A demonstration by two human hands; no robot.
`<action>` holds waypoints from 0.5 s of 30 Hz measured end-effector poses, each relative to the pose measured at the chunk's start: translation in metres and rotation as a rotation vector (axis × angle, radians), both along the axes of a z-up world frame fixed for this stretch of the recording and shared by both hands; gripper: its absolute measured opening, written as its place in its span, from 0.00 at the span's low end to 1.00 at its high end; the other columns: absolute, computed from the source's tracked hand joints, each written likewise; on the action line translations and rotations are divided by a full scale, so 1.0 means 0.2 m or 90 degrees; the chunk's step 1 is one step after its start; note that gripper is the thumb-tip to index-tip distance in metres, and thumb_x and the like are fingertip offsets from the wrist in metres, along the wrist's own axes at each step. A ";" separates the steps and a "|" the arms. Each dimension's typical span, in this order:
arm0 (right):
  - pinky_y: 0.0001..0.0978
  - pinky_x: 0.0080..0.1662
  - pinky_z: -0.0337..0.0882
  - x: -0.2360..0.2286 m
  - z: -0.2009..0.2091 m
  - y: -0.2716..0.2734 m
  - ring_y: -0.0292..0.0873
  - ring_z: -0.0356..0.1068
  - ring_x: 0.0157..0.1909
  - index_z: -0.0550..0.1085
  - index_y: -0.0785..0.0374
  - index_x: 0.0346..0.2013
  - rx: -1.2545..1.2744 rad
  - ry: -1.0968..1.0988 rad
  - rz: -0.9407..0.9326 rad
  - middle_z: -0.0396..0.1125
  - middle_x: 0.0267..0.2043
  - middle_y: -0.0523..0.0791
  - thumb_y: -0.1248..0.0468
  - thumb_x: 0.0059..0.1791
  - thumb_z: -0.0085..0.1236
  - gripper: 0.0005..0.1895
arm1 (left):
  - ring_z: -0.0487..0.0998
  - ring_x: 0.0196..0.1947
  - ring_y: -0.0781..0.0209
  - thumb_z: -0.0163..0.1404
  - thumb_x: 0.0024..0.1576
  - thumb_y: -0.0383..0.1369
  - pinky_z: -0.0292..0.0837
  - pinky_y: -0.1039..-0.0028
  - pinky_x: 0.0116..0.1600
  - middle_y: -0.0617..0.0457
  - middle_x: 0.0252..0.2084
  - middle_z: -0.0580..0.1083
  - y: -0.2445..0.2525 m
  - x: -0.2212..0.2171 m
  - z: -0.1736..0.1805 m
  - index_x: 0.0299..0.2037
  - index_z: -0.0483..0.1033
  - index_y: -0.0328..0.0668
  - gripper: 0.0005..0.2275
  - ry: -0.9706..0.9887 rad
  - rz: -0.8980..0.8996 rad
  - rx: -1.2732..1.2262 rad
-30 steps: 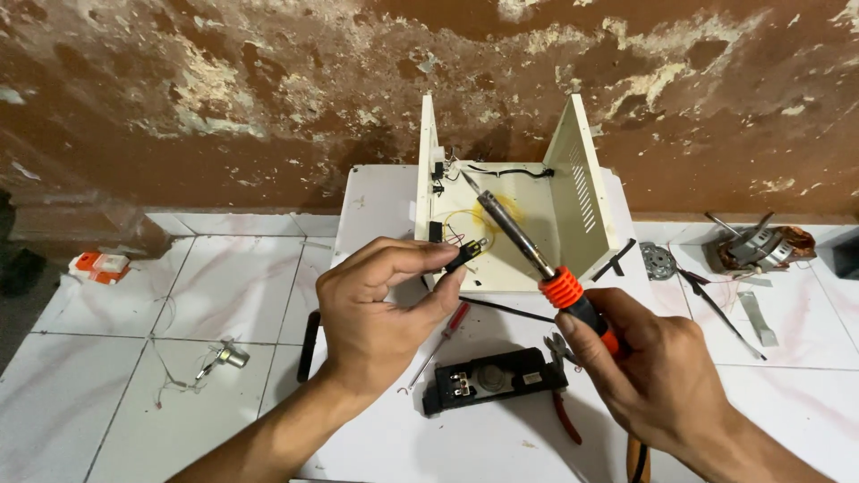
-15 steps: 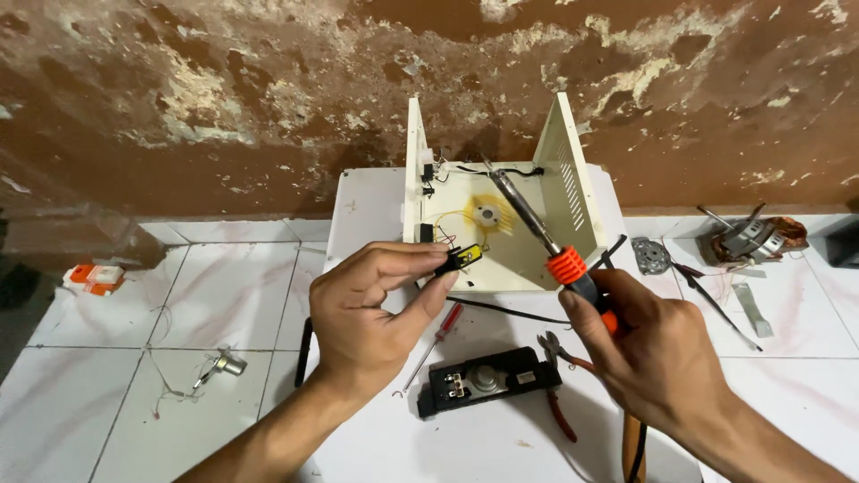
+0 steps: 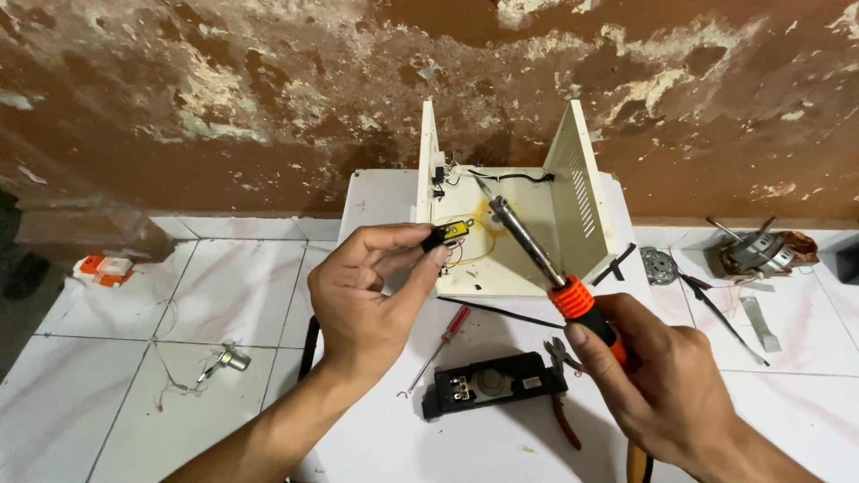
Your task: Soldering wires to a component and installing it into an electronic device housing.
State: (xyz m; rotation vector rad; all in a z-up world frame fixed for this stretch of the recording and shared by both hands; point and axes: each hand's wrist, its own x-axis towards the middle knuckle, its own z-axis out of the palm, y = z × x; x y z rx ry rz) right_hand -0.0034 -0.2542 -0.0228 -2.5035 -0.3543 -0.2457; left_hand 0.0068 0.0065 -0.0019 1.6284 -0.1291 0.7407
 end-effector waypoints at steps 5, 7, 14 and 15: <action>0.38 0.22 0.62 -0.02 0.01 0.01 0.45 0.57 0.12 0.76 0.51 0.39 -0.025 -0.004 0.030 0.63 0.09 0.43 0.48 0.48 0.57 0.14 | 0.88 0.37 0.61 0.64 0.50 0.24 0.85 0.80 0.43 0.46 0.36 0.84 0.00 0.01 -0.01 0.38 0.80 0.34 0.08 0.032 0.019 -0.033; 0.39 0.21 0.61 -0.02 0.01 0.01 0.46 0.58 0.11 0.75 0.51 0.40 -0.030 -0.021 0.048 0.64 0.09 0.43 0.48 0.48 0.57 0.13 | 0.88 0.36 0.61 0.64 0.50 0.25 0.84 0.82 0.39 0.47 0.36 0.84 0.01 0.01 -0.01 0.38 0.81 0.35 0.08 0.055 0.030 -0.039; 0.42 0.23 0.63 0.01 0.05 0.02 0.49 0.64 0.11 0.76 0.48 0.43 -0.111 0.027 -0.009 0.67 0.09 0.44 0.44 0.49 0.52 0.16 | 0.87 0.38 0.60 0.65 0.49 0.21 0.85 0.78 0.47 0.47 0.37 0.83 0.00 0.00 -0.01 0.38 0.80 0.33 0.08 -0.012 0.037 -0.015; 0.42 0.27 0.66 0.02 0.06 0.02 0.54 0.67 0.15 0.77 0.46 0.44 -0.133 0.098 -0.076 0.70 0.12 0.47 0.42 0.49 0.51 0.19 | 0.86 0.39 0.59 0.64 0.50 0.19 0.86 0.75 0.50 0.46 0.38 0.82 0.00 0.00 -0.01 0.38 0.80 0.32 0.08 -0.042 0.033 -0.006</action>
